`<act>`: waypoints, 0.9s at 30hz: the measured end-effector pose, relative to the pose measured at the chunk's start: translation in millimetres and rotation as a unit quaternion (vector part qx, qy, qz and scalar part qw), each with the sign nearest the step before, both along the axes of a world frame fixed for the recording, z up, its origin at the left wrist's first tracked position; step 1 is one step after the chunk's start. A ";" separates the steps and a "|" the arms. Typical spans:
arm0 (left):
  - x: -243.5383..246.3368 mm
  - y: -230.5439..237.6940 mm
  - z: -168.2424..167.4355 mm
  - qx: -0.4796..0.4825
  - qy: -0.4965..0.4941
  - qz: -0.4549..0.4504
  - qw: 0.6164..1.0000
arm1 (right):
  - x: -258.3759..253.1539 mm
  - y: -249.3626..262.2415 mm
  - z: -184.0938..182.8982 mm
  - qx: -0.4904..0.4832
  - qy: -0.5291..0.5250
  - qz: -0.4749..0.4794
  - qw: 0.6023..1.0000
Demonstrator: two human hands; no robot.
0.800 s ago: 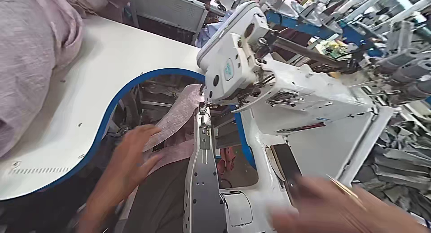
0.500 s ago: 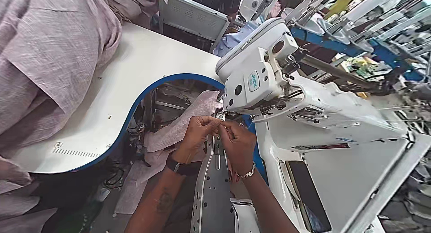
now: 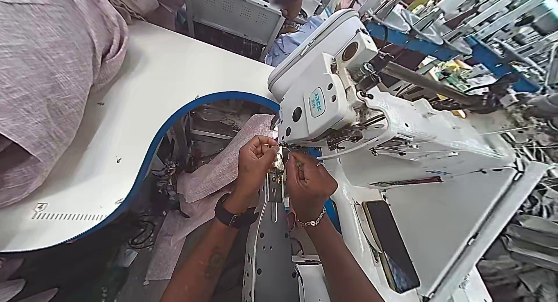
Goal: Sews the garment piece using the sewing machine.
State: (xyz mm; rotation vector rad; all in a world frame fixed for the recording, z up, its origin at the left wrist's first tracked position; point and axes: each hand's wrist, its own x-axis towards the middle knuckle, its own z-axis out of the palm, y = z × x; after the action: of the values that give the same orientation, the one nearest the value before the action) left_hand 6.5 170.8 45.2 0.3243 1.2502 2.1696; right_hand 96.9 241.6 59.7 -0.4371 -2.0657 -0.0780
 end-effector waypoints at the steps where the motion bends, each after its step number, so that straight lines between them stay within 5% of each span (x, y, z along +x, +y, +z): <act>1: 0.1 0.0 -1.1 -0.002 0.013 -0.005 1.000 | -0.8 0.5 -0.8 0.002 -0.001 -0.006 1.000; 27: -1.0 6.6 -6.5 0.046 0.036 -0.023 0.998 | -4.8 1.1 0.6 0.015 -0.005 -0.024 1.000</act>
State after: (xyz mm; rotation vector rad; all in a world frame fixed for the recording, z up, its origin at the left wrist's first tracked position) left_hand 5.5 177.4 38.7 0.4680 1.1719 2.1983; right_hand 92.1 242.7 60.3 -0.4684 -2.0623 -0.1386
